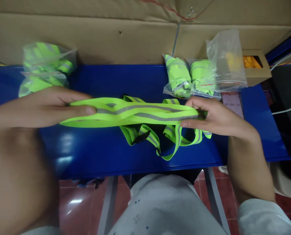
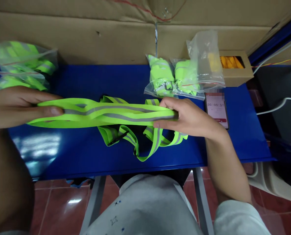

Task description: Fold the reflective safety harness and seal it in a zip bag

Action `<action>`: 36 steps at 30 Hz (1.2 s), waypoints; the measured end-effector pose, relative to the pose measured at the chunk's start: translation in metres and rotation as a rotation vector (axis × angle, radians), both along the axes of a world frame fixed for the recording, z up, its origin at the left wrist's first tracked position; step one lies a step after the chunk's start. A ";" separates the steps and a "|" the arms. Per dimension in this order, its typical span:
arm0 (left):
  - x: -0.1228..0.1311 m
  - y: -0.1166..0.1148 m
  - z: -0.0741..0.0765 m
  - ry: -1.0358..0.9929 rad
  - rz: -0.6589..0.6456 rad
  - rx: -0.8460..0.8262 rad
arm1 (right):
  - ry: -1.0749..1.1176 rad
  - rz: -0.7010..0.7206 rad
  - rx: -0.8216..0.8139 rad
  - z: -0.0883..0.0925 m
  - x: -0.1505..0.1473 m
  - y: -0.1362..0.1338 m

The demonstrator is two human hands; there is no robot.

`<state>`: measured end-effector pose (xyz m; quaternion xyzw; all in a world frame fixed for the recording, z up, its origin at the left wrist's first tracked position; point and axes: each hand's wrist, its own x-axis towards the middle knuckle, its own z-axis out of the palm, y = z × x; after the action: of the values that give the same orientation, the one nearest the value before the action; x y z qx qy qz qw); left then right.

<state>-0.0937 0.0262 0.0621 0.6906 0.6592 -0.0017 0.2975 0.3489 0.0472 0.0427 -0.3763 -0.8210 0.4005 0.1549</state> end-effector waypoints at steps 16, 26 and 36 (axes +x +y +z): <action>0.043 -0.014 0.005 -0.102 -0.051 -0.121 | 0.073 -0.152 -0.072 0.004 -0.007 -0.001; 0.118 -0.017 0.008 -0.176 -0.371 0.317 | 0.060 -0.104 -0.036 0.000 -0.010 -0.003; 0.183 0.002 -0.005 -0.126 -0.470 0.211 | 0.138 -0.053 0.067 -0.001 -0.006 -0.001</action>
<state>0.0895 0.0280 0.0572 0.8507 0.4573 0.0409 0.2559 0.3426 0.0465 0.0417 -0.3640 -0.8111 0.3936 0.2341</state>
